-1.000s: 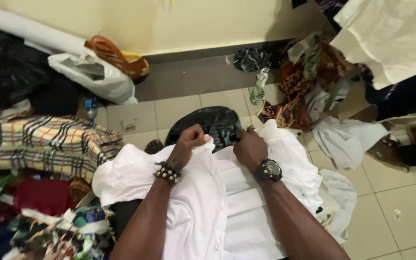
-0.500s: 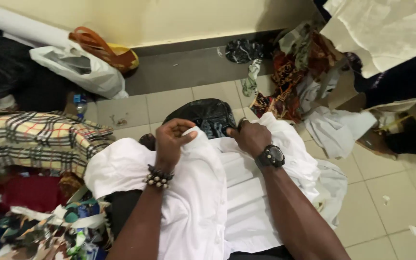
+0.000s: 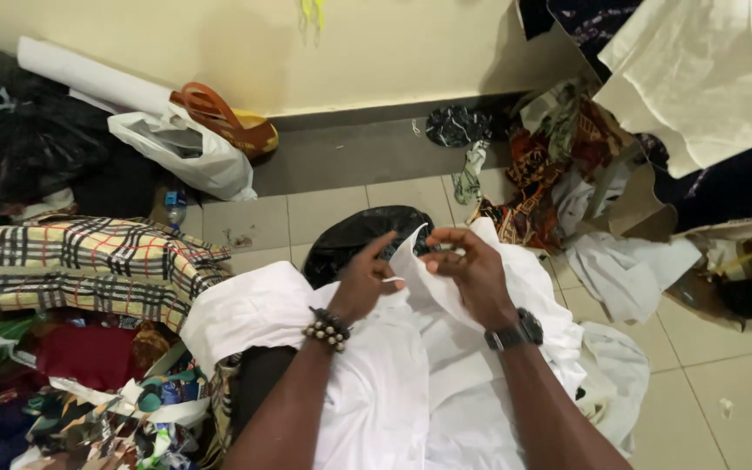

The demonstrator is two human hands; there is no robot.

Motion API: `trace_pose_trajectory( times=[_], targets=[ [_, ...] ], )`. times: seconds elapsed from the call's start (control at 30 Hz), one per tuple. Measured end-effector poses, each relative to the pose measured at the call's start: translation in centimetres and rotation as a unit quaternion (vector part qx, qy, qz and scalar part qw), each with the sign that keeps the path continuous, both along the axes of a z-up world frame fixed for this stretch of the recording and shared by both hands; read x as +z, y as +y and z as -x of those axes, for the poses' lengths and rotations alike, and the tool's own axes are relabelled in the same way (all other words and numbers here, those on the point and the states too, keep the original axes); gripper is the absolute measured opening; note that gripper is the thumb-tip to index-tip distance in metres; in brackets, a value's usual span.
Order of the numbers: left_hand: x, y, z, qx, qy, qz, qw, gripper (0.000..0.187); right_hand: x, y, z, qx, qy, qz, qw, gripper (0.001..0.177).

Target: Searching through a laundry bag and examining a white dress shirt.

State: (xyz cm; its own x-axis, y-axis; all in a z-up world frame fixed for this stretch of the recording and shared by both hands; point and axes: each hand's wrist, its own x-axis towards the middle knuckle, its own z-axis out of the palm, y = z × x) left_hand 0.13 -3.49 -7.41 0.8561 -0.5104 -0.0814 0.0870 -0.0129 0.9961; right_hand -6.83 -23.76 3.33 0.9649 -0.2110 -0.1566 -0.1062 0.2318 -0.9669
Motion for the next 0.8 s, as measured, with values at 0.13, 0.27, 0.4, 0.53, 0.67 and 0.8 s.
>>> trace_pose_trajectory(
  times=[0.13, 0.27, 0.4, 0.53, 0.67, 0.8],
  targets=[
    [2.0, -2.4, 0.6, -0.027, 0.029, 0.057, 0.998, 0.044, -2.0, -0.7, 1.3, 0.046, -0.008, -0.093, 0.995, 0.044],
    [4.0, -3.5, 1.2, 0.058, -0.047, 0.009, 0.997, 0.024, -3.9, -1.1, 0.9, -0.030, 0.064, -0.088, 0.994, 0.035],
    [6.9, -3.4, 1.8, 0.094, -0.107, -0.063, 0.988, 0.022, -3.4, 0.1, 0.6, -0.046, 0.089, -0.050, 0.994, 0.032],
    [6.1, -3.4, 1.4, 0.109, -0.157, -0.119, 0.974, 0.024, -3.6, 1.1, 1.3, -0.033, -0.007, 0.201, 0.979, 0.035],
    [5.6, -3.1, 1.6, 0.112, -0.131, -0.137, 0.975, 0.031, 0.3, 3.0, 1.3, 0.017, -0.136, 0.339, 0.931, 0.033],
    [6.5, -3.2, 1.3, 0.120, -0.052, -0.080, 0.988, 0.030, -2.8, 2.0, 1.1, -0.008, -0.129, 0.349, 0.928, 0.027]
  ],
)
